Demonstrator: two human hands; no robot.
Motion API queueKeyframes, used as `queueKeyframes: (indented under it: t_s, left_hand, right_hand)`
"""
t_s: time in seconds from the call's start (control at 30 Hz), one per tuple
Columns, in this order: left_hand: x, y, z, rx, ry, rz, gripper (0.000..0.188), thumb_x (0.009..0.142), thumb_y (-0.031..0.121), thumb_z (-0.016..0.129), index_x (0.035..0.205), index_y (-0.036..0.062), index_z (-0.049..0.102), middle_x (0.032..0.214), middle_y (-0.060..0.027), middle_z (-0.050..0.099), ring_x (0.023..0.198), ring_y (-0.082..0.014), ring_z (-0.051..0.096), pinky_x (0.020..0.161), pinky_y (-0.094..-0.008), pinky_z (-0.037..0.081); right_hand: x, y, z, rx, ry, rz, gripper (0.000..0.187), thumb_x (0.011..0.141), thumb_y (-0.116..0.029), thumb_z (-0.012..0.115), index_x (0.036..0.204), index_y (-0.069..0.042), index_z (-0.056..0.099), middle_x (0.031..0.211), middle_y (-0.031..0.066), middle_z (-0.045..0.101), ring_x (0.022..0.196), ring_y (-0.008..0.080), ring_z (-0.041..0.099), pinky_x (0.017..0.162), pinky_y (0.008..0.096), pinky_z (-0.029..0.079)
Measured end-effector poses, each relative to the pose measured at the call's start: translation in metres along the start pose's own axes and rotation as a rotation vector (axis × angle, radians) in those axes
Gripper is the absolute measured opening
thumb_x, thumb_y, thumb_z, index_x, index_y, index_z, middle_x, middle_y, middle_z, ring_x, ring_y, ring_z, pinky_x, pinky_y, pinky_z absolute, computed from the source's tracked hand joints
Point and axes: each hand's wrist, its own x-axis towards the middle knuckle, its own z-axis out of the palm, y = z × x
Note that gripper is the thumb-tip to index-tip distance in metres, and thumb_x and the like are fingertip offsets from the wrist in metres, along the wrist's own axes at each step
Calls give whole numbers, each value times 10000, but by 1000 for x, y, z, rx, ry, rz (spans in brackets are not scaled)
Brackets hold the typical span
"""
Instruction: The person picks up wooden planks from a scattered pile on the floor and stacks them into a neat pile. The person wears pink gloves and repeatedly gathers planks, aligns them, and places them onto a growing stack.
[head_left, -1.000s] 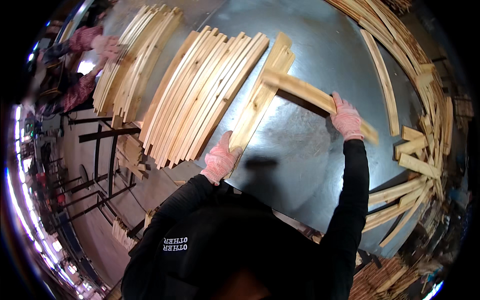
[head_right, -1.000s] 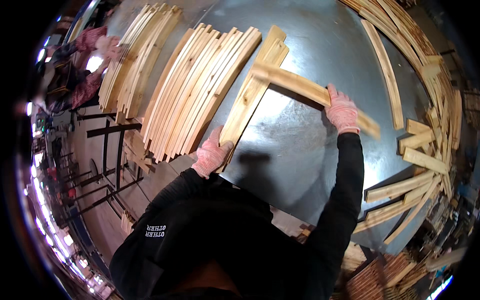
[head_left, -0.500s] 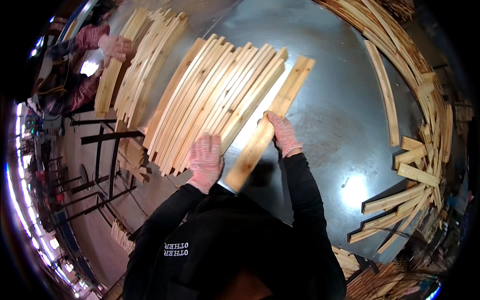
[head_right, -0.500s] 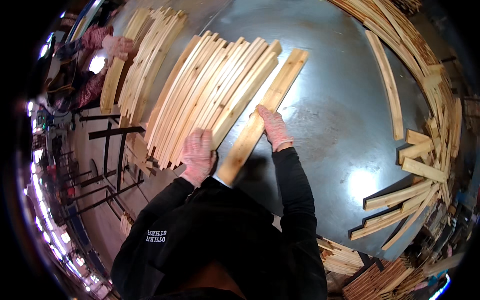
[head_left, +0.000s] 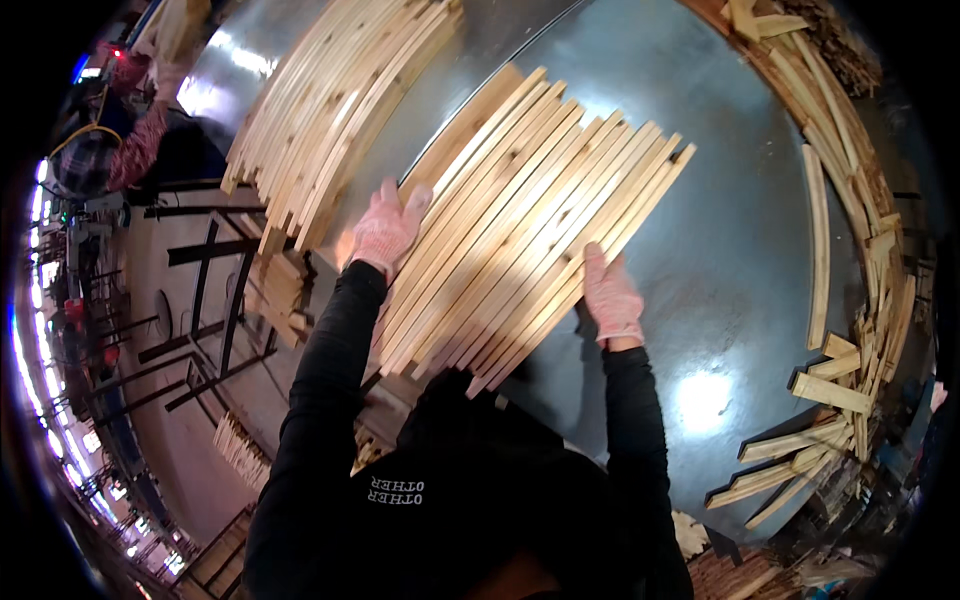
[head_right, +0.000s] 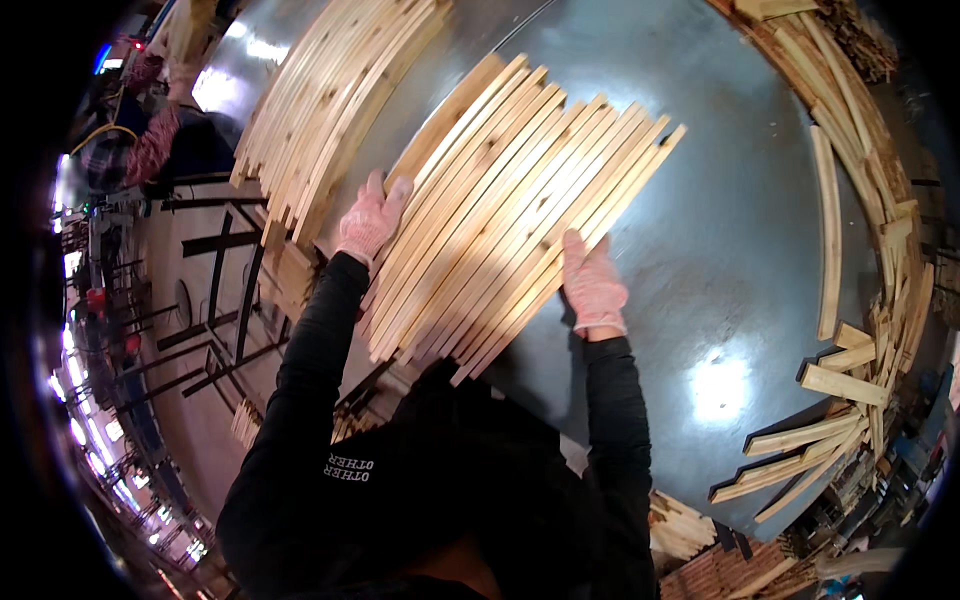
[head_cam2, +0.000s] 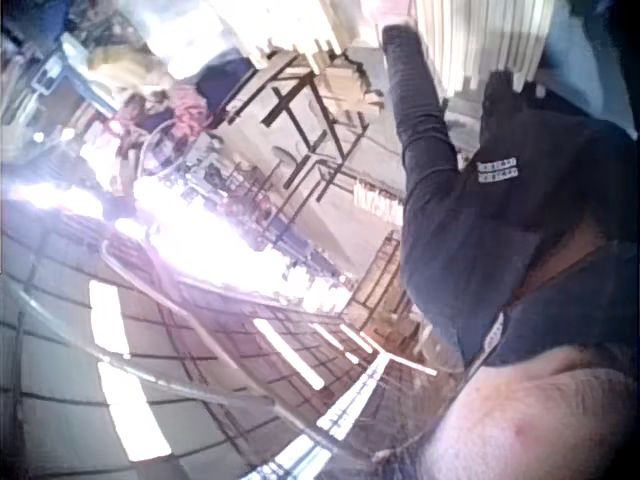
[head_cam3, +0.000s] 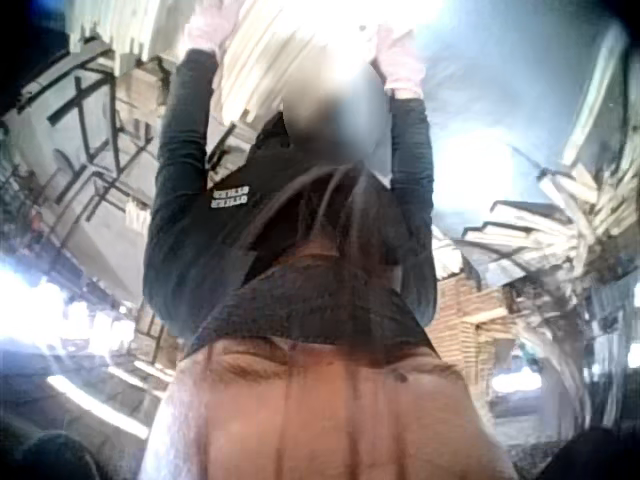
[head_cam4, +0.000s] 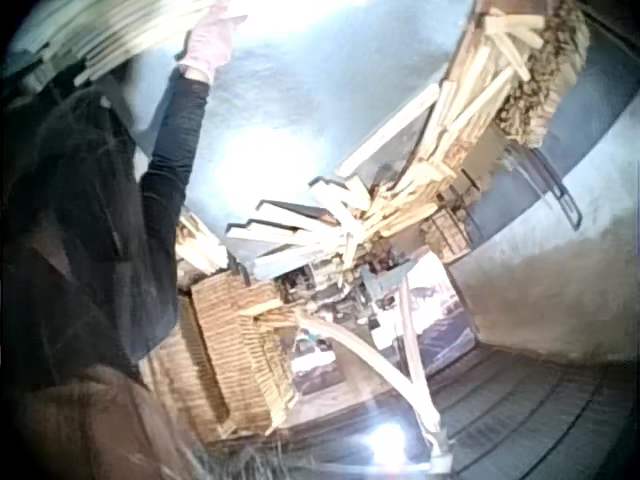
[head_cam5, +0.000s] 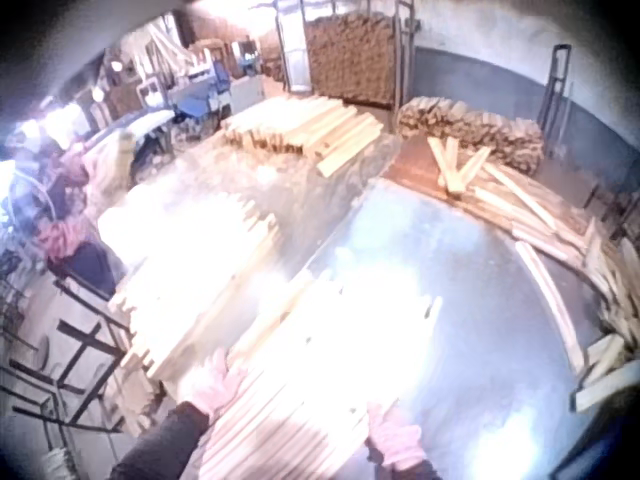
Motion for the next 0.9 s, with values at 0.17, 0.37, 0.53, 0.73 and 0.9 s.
queueKeyframes:
  t_s: [0.17,0.37,0.53,0.73,0.9]
  left_hand:
    - [-33,-10,2,-16,-124,298,783,977,644,463,1408,-9,478,1307,-298,581,1260,-415,536,1055,-485,434]
    - [-14,9,0,12,-457,366,560,995,502,549,1311,39,553,1227,-220,618,1168,-370,583,958,-471,469]
    - [84,21,27,408,72,736,845,995,648,377,1460,-54,436,1527,-289,401,1440,-448,349,1153,-581,245]
    - [120,111,39,17,-217,605,1054,906,731,506,1527,-91,287,1613,-315,203,1535,-437,101,1244,-523,92]
    - [113,134,30,-909,-567,301,787,907,239,745,1544,27,334,1340,-114,599,1225,-183,560,1079,-363,438]
  right_hand:
    - [15,36,2,0,57,-33,778,972,-683,445,1315,2,587,1134,272,692,1110,460,625,936,475,488]
    - [17,66,-36,-10,-69,-42,802,964,-674,480,1365,15,560,1089,255,706,1071,426,654,904,469,507]
    - [46,53,-72,-109,356,-277,722,989,-626,461,1432,-60,532,1196,237,674,1090,412,646,931,483,509]
    - [107,45,-56,201,354,-180,758,990,-519,564,1480,42,426,1465,263,496,1381,393,445,1156,447,359]
    - [102,35,-57,1381,85,-98,675,960,-148,699,1527,-6,362,1368,120,580,1178,208,616,1017,330,512]
